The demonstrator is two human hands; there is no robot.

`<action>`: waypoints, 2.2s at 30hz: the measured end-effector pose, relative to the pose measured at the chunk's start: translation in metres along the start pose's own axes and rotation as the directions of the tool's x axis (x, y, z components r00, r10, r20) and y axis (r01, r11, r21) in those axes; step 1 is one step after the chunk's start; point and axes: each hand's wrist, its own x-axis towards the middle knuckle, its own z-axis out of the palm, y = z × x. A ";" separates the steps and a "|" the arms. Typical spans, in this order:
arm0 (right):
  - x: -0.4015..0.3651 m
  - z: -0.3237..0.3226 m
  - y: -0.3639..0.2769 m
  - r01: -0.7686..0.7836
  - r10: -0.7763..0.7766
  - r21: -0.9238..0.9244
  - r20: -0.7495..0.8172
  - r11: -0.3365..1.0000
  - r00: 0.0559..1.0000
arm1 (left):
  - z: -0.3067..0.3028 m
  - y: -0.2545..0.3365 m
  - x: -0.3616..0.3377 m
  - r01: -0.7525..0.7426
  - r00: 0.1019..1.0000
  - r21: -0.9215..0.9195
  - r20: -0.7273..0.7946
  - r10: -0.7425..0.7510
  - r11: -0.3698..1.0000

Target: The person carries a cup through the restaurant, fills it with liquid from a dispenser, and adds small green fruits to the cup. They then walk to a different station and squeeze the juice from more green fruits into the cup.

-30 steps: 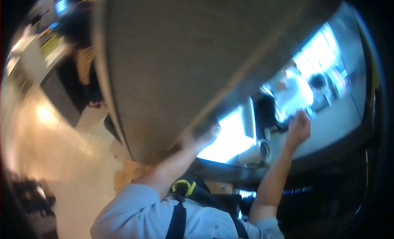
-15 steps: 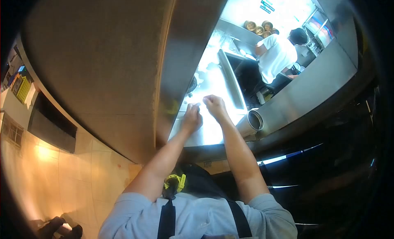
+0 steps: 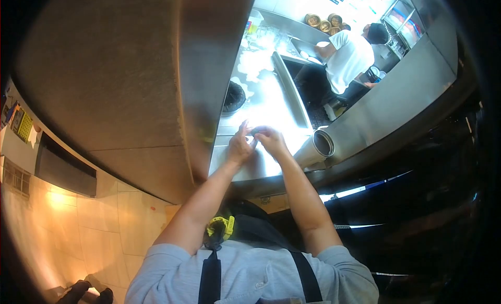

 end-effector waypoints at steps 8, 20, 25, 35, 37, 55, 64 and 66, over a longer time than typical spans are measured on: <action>0.001 -0.002 0.015 -0.097 0.097 0.519 0.028 0.849 0.995 | -0.002 0.003 -0.001 -0.068 0.998 0.038 -0.015 0.069 0.997; -0.015 -0.020 -0.027 -0.126 0.105 0.900 0.090 0.417 0.990 | -0.002 0.001 0.001 -0.024 0.996 0.000 -0.088 0.024 1.000; -0.027 -0.042 -0.061 -0.065 0.029 0.899 0.058 0.434 0.998 | -0.003 0.000 0.001 -0.006 0.996 0.023 -0.085 0.008 1.000; -0.052 -0.160 -0.109 0.035 0.092 0.489 -0.233 0.871 0.968 | 0.024 -0.034 0.002 0.043 0.997 0.055 -0.072 -0.039 0.998; -0.049 -0.200 -0.077 -0.004 0.039 0.360 -0.089 0.933 0.995 | 0.023 -0.027 0.002 0.057 0.996 0.043 -0.073 -0.053 0.997; -0.026 -0.268 -0.036 0.032 -0.048 -0.445 -0.025 0.895 0.999 | 0.012 -0.020 0.008 0.090 0.990 0.017 -0.109 -0.088 0.996; -0.041 -0.238 -0.073 -0.111 0.113 0.135 -0.011 0.985 0.993 | 0.009 -0.021 0.008 0.096 0.990 0.019 -0.101 -0.094 0.995; -0.040 -0.236 -0.068 -0.087 0.092 0.114 -0.033 0.990 0.995 | 0.009 -0.022 0.008 0.097 0.991 0.021 -0.092 -0.095 0.995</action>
